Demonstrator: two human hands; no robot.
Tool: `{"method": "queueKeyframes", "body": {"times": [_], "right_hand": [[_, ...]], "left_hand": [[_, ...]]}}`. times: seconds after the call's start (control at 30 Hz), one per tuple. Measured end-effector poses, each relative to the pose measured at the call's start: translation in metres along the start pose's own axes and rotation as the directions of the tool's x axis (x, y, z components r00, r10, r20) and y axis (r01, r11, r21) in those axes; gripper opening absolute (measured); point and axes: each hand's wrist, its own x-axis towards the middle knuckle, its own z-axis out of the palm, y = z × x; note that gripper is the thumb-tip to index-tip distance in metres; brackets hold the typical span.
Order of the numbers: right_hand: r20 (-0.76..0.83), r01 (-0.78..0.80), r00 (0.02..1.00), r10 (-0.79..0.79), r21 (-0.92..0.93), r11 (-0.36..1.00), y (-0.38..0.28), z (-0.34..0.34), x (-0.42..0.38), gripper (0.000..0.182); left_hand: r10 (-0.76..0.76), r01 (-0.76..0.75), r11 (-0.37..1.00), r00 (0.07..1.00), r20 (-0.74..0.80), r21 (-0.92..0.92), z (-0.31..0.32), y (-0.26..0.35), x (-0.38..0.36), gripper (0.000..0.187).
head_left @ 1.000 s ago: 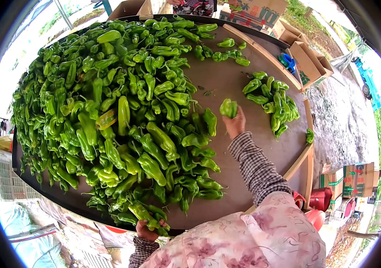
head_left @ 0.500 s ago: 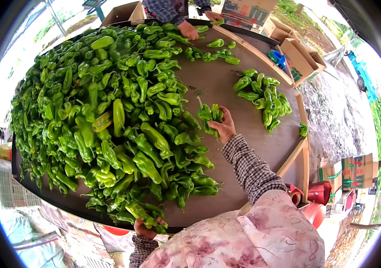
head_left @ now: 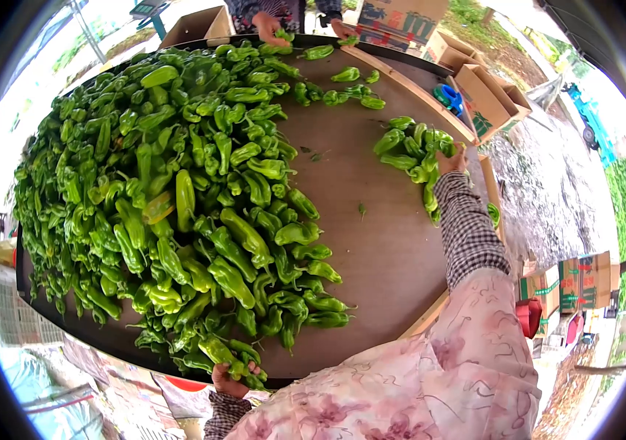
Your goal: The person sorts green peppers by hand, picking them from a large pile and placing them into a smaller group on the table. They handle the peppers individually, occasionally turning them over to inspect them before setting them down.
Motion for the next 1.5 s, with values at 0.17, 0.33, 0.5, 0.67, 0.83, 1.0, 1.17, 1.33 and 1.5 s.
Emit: {"method": "queueKeyframes", "body": {"times": [0.17, 0.33, 0.5, 0.67, 0.83, 1.0, 1.17, 1.33, 1.5], "right_hand": [[0.180, 0.037, 0.983, 0.019, -0.303, 0.952, -0.001, 0.004, 0.023, 0.070], [0.278, 0.352, 0.926, -0.254, -0.400, 0.846, 0.025, 0.036, 0.050, 0.068], [0.246, 0.357, 0.932, -0.268, -0.479, 0.802, -0.069, 0.033, -0.031, 0.057], [0.456, 0.606, 0.579, -0.676, 0.314, 0.731, -0.161, 0.098, -0.137, 0.063], [0.793, 0.276, 0.462, -0.396, 0.296, 0.914, -0.224, 0.147, -0.197, 0.077], [0.811, 0.424, 0.391, -0.436, 0.261, 0.867, -0.206, 0.154, -0.187, 0.070], [0.810, -0.017, 0.453, -0.373, 0.426, 0.905, -0.123, 0.158, -0.183, 0.063], [0.911, -0.504, 0.384, -0.147, 0.341, 0.793, -0.122, 0.053, -0.202, 0.042], [0.932, -0.864, 0.319, -0.172, 0.361, 0.352, -0.065, 0.023, -0.211, 0.036]], "left_hand": [[0.010, -0.011, 1.000, 1.000, -0.013, -0.026, -0.001, 0.000, 0.000, 0.034], [-0.008, 0.007, 0.999, 1.000, -0.026, -0.036, -0.001, 0.001, 0.000, 0.032], [0.002, -0.005, 0.998, 0.999, -0.050, -0.064, -0.004, 0.000, -0.001, 0.032], [-0.001, 0.000, 0.997, 1.000, -0.015, -0.077, -0.002, 0.000, -0.001, 0.032], [0.017, -0.020, 0.998, 0.998, -0.059, -0.065, 0.000, -0.001, -0.002, 0.032], [0.042, -0.044, 0.996, 0.999, -0.018, -0.076, -0.006, -0.003, -0.002, 0.033], [0.028, -0.026, 0.996, 0.999, 0.021, -0.088, -0.008, -0.001, -0.001, 0.037], [-0.045, 0.046, 0.994, 0.999, 0.016, -0.096, -0.001, 0.003, -0.001, 0.043], [-0.043, 0.044, 0.999, 0.999, 0.028, -0.026, -0.001, 0.003, 0.001, 0.044]]}}
